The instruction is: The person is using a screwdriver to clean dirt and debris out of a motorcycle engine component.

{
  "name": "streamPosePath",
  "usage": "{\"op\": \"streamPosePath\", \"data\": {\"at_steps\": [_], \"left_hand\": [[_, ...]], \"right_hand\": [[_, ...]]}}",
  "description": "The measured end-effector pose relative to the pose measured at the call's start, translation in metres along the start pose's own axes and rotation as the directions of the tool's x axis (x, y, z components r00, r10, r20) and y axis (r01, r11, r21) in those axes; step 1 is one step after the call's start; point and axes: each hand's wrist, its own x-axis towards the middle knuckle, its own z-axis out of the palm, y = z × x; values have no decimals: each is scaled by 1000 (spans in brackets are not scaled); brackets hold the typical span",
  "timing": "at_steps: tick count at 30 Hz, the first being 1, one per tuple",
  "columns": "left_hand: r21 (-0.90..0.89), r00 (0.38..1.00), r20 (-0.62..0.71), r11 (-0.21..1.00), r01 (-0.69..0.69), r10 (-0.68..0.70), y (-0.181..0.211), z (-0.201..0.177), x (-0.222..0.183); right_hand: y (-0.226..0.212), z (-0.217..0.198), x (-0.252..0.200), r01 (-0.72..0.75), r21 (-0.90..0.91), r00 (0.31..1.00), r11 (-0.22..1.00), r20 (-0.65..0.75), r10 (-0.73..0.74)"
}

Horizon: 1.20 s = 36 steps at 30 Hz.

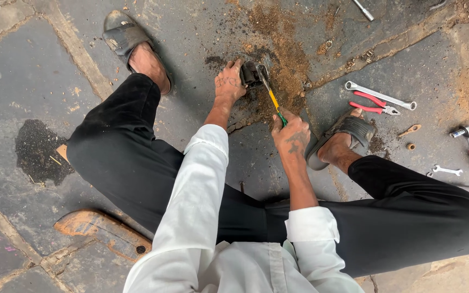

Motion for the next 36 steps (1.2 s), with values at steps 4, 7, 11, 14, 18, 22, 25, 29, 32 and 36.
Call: {"op": "streamPosePath", "data": {"at_steps": [4, 7, 11, 14, 18, 22, 25, 29, 32, 36], "left_hand": [[8, 999, 35, 1000, 24, -24, 6, -5, -8], [-14, 998, 4, 998, 60, -60, 0, 7, -3], [-44, 999, -18, 999, 27, -28, 4, -6, -3], [-42, 998, 29, 997, 59, -57, 5, -9, -1], [-14, 999, 21, 999, 30, -30, 6, -8, -4], [-18, 996, -8, 996, 85, -85, 5, 5, -2], [2, 997, 20, 997, 76, -76, 1, 1, 6], [-16, 995, 33, 995, 100, -99, -1, 1, -1], [-6, 997, -75, 1000, -21, 21, 6, 3, -6], [-36, 992, 19, 991, 127, -127, 5, -2, -8]], "right_hand": [[18, 12, 2, -82, 30, 996, 996, 28, 81], [50, 24, 19, 19, 212, 999, 977, -44, -10], [59, -1, 15, -144, 295, 989, 944, 56, 133], [68, -6, 22, -183, 396, 979, 900, 155, 131], [64, -8, 34, -187, 422, 974, 887, 196, 112], [55, 8, 46, -245, 365, 961, 898, 216, 174], [79, 31, 40, -64, 369, 994, 927, 102, 28], [51, -9, 27, -41, 242, 991, 969, 131, 9], [37, -8, 32, -353, 125, 903, 927, 306, 302], [56, 9, 25, -132, 154, 980, 979, 169, 105]]}}
